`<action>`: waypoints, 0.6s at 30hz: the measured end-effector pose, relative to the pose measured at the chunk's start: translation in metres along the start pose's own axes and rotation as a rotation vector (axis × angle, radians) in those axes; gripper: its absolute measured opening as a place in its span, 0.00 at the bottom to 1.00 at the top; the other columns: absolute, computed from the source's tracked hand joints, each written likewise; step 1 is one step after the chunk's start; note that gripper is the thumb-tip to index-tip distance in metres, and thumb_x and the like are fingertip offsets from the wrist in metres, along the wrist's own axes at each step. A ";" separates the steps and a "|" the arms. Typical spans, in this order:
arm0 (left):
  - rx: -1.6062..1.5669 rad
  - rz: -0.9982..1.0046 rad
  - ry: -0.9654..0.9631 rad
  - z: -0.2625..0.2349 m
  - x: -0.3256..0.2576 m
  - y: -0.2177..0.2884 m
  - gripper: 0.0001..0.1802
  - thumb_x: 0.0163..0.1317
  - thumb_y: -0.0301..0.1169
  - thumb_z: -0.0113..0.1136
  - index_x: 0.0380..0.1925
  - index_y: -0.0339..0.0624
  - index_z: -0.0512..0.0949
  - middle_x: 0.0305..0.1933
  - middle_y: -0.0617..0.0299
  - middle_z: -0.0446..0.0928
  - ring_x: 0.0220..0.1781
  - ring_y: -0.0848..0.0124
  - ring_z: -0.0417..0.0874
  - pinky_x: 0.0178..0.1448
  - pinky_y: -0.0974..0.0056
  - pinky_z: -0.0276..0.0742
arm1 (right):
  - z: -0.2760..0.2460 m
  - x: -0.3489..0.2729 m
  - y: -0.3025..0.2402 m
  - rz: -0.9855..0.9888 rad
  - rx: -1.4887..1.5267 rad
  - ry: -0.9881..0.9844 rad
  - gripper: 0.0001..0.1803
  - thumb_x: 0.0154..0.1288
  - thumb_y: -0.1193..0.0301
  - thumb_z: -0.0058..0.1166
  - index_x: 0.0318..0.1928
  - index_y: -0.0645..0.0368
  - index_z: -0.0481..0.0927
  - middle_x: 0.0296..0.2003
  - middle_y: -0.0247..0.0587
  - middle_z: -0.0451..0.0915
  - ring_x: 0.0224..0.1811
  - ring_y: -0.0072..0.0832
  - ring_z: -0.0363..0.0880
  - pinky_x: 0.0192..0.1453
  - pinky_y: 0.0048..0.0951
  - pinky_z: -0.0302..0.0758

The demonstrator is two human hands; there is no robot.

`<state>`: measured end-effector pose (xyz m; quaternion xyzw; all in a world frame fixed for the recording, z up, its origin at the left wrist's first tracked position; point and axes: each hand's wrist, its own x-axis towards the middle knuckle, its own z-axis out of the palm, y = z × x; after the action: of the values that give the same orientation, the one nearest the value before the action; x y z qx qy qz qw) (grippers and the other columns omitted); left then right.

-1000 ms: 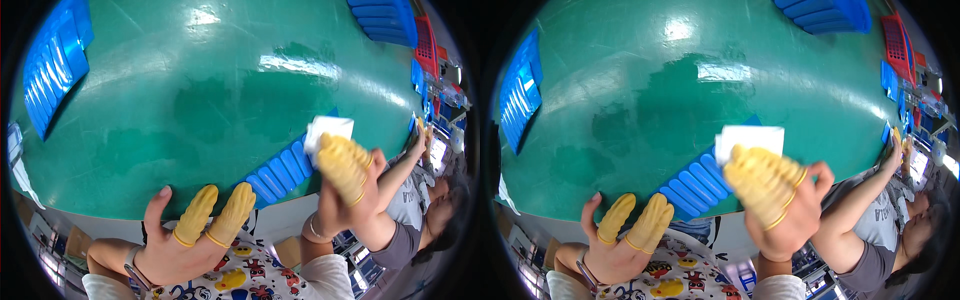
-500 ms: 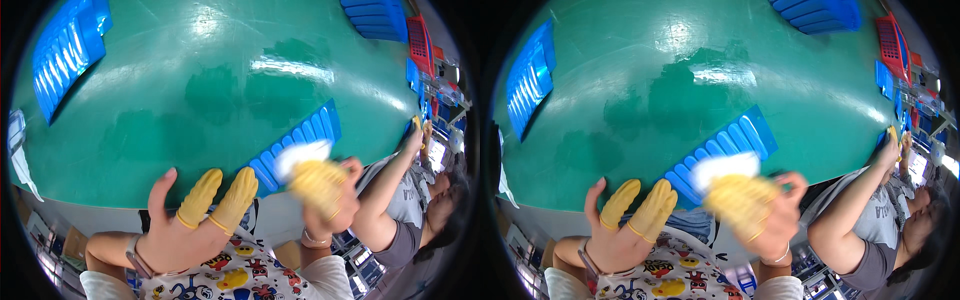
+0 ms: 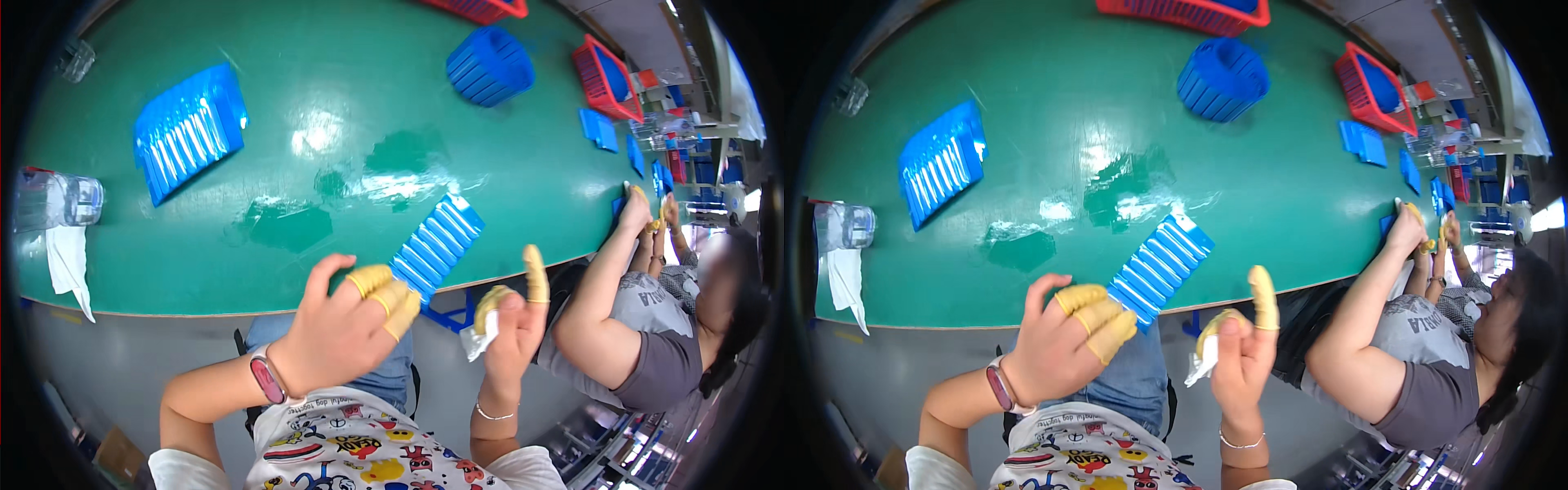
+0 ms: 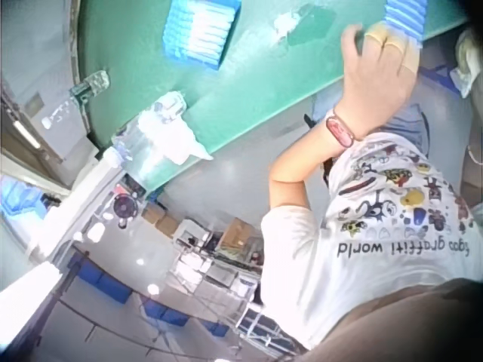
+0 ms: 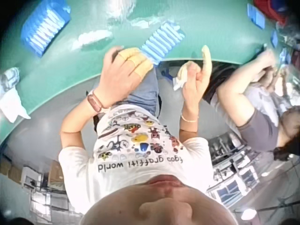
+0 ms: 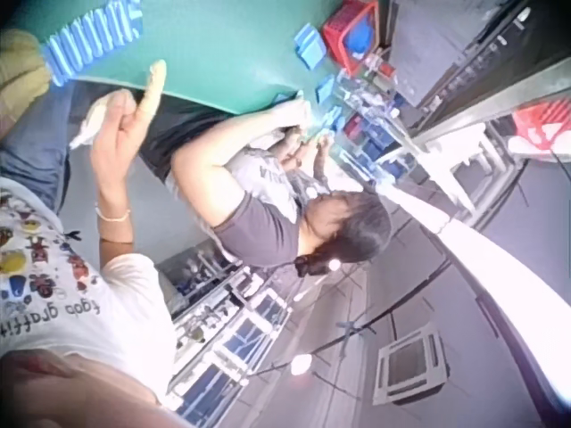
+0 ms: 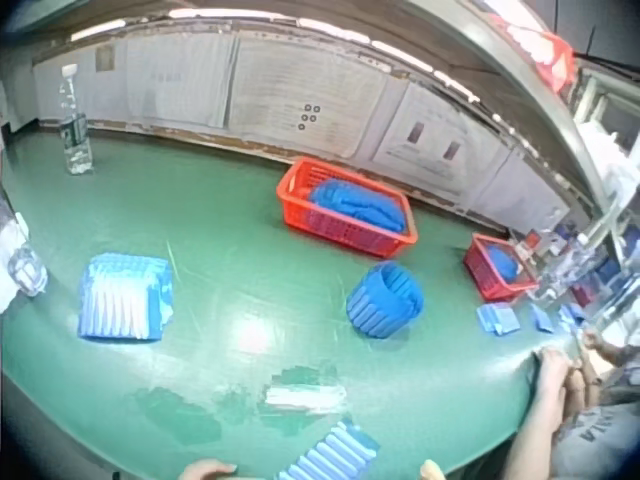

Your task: The person cleans blue plastic components by wiping them with a white cloth at a manufacturing workbench.

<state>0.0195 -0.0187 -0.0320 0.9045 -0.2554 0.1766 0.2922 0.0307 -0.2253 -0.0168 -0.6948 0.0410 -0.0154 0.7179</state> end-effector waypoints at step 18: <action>-0.389 0.610 -0.014 -0.039 0.046 -0.010 0.11 0.53 0.30 0.68 0.38 0.50 0.80 0.58 0.61 0.77 0.57 0.60 0.79 0.54 0.53 0.78 | -0.009 -0.001 0.019 0.329 1.045 -0.351 0.35 0.71 0.35 0.33 0.50 0.52 0.77 0.45 0.36 0.81 0.39 0.27 0.81 0.40 0.31 0.81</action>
<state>0.0553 -0.0038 0.0152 0.7155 -0.5443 0.1975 0.3909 0.0288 -0.2338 -0.0364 -0.2242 0.0157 0.1938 0.9549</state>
